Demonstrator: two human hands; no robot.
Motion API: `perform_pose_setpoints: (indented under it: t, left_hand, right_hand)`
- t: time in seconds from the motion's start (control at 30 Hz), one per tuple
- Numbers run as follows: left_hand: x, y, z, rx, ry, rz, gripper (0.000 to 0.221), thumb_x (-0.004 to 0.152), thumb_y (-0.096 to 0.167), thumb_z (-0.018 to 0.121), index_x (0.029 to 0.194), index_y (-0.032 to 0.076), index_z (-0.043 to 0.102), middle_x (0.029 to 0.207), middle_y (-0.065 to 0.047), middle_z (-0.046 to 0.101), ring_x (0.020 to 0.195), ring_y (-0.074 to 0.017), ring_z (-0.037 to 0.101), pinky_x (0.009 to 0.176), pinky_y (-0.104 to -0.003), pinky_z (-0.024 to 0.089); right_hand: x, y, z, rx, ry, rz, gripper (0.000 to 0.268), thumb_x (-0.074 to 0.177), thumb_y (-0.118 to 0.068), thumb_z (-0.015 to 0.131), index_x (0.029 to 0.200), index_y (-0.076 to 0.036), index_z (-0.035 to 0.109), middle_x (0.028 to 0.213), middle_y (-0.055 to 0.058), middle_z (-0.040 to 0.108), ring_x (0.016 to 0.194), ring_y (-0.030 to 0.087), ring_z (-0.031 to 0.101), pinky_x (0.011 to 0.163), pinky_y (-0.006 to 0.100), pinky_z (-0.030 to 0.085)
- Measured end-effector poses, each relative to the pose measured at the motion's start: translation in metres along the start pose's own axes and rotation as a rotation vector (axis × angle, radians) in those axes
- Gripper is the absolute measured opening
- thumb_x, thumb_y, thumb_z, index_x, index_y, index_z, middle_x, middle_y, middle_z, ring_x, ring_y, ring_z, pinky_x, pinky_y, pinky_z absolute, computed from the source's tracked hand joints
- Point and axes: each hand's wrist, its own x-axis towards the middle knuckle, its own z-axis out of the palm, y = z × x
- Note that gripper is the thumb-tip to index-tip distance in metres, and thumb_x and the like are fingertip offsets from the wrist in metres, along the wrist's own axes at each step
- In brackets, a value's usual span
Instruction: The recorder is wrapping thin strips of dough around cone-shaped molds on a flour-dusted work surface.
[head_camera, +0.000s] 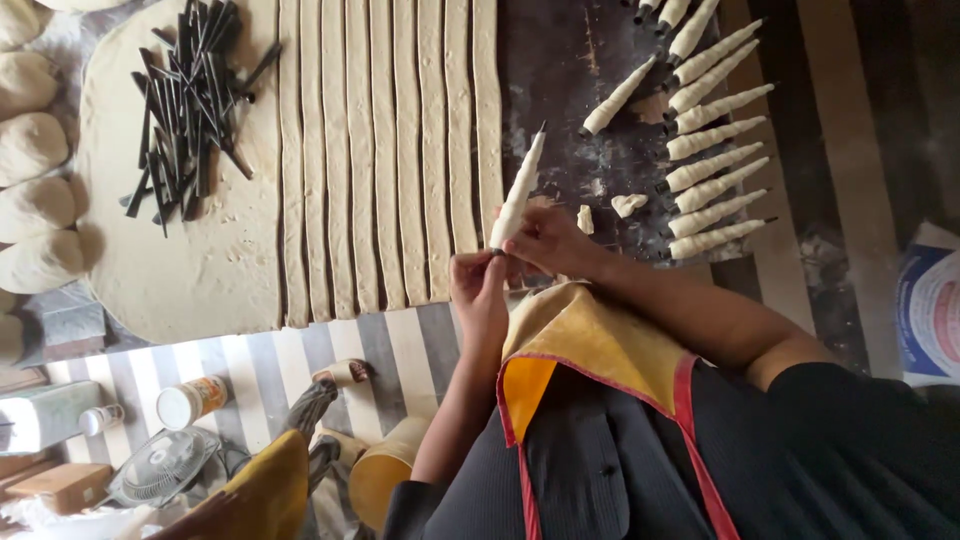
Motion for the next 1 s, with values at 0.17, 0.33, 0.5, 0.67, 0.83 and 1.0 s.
perform_pose_setpoints:
  t: [0.17,0.33,0.5,0.67,0.83,1.0]
  left_hand:
    - [-0.002,0.023,0.023,0.382,0.022,0.026,0.024,0.095,-0.004,0.061,0.116,0.006,0.052,0.098,-0.009,0.068,0.082,-0.0127,0.068,0.072,-0.024,0.057]
    - [0.000,0.018,-0.008,0.098,0.004,-0.092,0.010,0.101,0.003,0.062,0.107,0.002,0.054,0.089,-0.012,0.069,0.074,-0.0162,0.069,0.063,-0.028,0.057]
    - [0.003,0.020,-0.015,0.847,-0.011,0.326,0.016,0.100,0.000,0.069,0.109,0.000,0.055,0.085,-0.015,0.059,0.069,-0.0161,0.051,0.058,-0.030,0.042]
    - [0.011,0.051,-0.014,-0.227,-0.039,-0.289,0.011,0.101,0.006,0.061,0.103,0.003,0.050,0.092,-0.015,0.066,0.079,-0.0185,0.067,0.065,-0.029,0.053]
    - [0.019,0.044,-0.037,0.202,0.005,0.042,0.013,0.101,0.000,0.064,0.105,0.003,0.052,0.097,-0.013,0.065,0.080,-0.0169,0.065,0.071,-0.030,0.055]
    - [0.016,0.069,-0.027,1.014,-0.044,0.470,0.025,0.093,-0.001,0.072,0.109,0.000,0.053,0.098,-0.014,0.067,0.082,-0.0175,0.067,0.072,-0.031,0.057]
  right_hand:
    - [-0.001,0.012,0.000,-0.160,0.055,0.036,0.032,0.097,-0.027,0.073,0.112,0.001,0.072,0.083,0.003,0.073,0.070,0.006,0.065,0.057,0.023,0.053]
    - [-0.004,-0.002,0.010,-0.094,0.038,0.089,0.036,0.095,-0.033,0.071,0.114,-0.001,0.070,0.082,0.001,0.072,0.068,0.004,0.066,0.056,0.023,0.054]
    - [0.001,0.001,0.018,-0.191,0.077,0.159,0.037,0.096,-0.036,0.072,0.107,0.000,0.074,0.069,0.004,0.067,0.056,0.007,0.060,0.049,0.026,0.047]
    - [0.009,0.007,0.022,-0.215,0.079,0.052,0.031,0.097,-0.030,0.072,0.108,-0.001,0.073,0.073,0.001,0.065,0.063,0.006,0.059,0.055,0.025,0.047]
    - [0.015,0.015,0.033,-0.158,0.054,0.091,0.027,0.102,-0.027,0.065,0.112,-0.002,0.072,0.076,0.000,0.063,0.067,0.005,0.057,0.059,0.024,0.048]
    - [0.025,0.038,0.046,-0.054,0.062,0.144,0.029,0.096,-0.023,0.069,0.117,-0.003,0.070,0.084,0.000,0.067,0.072,0.007,0.061,0.065,0.025,0.053]
